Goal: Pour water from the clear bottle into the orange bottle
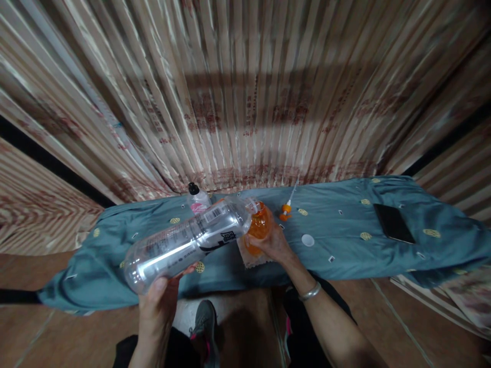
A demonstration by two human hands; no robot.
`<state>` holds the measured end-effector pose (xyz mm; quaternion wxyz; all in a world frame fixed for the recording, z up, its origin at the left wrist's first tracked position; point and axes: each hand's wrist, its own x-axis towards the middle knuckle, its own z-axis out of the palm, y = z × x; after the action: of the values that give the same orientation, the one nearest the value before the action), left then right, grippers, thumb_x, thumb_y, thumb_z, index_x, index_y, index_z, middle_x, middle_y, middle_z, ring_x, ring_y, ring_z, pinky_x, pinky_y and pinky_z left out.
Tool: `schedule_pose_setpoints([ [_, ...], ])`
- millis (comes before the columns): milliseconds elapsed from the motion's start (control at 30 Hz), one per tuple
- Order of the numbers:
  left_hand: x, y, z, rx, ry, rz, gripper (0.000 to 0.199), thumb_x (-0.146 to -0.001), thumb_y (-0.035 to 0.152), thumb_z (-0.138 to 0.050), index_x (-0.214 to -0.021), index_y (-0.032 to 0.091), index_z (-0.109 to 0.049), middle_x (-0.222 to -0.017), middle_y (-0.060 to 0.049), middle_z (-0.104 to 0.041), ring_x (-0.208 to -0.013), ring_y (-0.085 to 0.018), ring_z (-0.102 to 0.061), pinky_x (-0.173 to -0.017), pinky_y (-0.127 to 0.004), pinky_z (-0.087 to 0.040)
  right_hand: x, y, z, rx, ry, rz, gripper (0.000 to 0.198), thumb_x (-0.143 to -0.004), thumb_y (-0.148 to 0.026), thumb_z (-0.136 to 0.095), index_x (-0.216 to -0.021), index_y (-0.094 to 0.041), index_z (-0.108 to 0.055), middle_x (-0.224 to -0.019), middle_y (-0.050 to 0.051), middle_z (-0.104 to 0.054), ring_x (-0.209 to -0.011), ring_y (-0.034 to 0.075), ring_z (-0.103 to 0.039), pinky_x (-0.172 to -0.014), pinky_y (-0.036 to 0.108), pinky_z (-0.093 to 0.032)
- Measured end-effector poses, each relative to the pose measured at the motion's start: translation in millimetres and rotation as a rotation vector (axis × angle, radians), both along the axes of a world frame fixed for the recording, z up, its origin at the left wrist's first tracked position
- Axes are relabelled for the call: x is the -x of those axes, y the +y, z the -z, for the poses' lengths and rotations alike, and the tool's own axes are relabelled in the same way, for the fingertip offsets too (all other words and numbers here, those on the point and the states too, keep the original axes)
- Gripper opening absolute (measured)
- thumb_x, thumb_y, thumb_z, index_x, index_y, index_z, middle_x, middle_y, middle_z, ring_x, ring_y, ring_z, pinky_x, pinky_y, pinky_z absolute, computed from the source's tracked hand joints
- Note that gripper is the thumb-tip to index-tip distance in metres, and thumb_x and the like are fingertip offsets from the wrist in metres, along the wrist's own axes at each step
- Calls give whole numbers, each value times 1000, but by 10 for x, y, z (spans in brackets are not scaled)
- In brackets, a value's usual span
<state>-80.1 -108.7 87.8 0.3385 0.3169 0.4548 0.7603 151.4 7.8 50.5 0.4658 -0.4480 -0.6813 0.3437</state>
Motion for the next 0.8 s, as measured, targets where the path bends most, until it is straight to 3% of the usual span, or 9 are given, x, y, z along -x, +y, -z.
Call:
schedule_pose_setpoints([
  [300,-11,-17,43,-42,11,11,47,-55,50,-85,-87,18,-73,-71,-7,-75,-55,-27,-70,-54,-37,-58,17,-2,11,-29,11,-14,72,-69,-23,-75,-135,-23,-44,-130,8,-65,-119,26,-64,-104,41,-51],
  [800,-45,-21,42,-27,57,-63,41,-56,56,-81,-73,19,-74,-61,-4,-70,-53,-22,-66,-60,-35,-57,35,-5,-15,9,-13,22,73,-67,-24,-76,-133,-22,-45,-126,10,-67,-112,28,-68,-99,43,-55],
])
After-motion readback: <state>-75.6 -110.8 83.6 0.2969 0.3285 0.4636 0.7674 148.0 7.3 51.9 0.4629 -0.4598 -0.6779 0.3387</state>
